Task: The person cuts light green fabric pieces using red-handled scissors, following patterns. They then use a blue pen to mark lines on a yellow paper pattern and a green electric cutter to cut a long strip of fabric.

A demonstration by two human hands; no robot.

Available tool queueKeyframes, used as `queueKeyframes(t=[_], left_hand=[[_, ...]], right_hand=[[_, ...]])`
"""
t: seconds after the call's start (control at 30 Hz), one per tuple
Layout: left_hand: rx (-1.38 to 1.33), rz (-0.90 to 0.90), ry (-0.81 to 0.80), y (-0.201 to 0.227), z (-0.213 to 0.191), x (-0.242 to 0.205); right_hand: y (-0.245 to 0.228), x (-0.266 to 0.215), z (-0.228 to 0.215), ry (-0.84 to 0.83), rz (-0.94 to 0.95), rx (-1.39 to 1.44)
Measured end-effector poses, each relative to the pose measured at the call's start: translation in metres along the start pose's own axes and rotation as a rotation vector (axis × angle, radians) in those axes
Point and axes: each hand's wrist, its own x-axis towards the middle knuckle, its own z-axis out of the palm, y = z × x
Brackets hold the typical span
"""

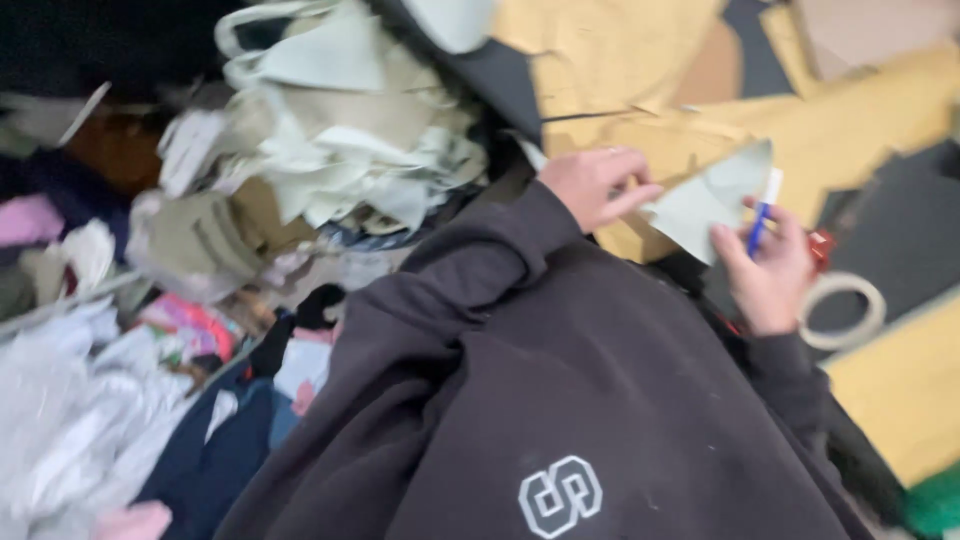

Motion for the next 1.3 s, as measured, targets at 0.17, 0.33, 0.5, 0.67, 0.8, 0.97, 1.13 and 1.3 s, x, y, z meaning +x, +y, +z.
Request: queueKeyframes(t=[0.17, 0.33, 0.5, 0.67, 0.8, 0.97, 1.13, 1.3], left_hand=[[-0.041, -0.084, 0.243, 0.001, -0.079, -0.04], [-0.259, -0.094, 0.6, -0.051, -0.17, -0.093], [0.55, -0.395, 0.649, -0.151, -0.208, -0.157], [0.893, -0.498, 0.308, -0.172, -0.119, -0.197], [0.771, -0.52, 0.426, -0.111, -0.078, -0.191], [0.85, -0.472, 0.49, -0.178, -0.056, -0.222], [0.661, -0.397, 0.48, -0.162, -0.097, -0.228], [-0.204, -0.671, 0.821, -0.141, -0.124, -0.241]], right_hand=[[-0.067, -0.001, 0.034, -0.206, -0.01, 0.01], [-0.09, 0.006, 0.044, -0.353, -0.031, -0.2], [-0.1, 0.011, 0.052, -0.381, -0.059, -0.276], [-0.095, 0.01, 0.044, -0.372, -0.055, -0.272], [-0.09, 0.007, 0.041, -0.325, -0.048, -0.325], [-0.093, 0.004, 0.041, -0.333, -0.044, -0.261], [-0.094, 0.003, 0.041, -0.325, -0.061, -0.281], [-0.092, 0.005, 0.039, -0.308, -0.044, -0.265]])
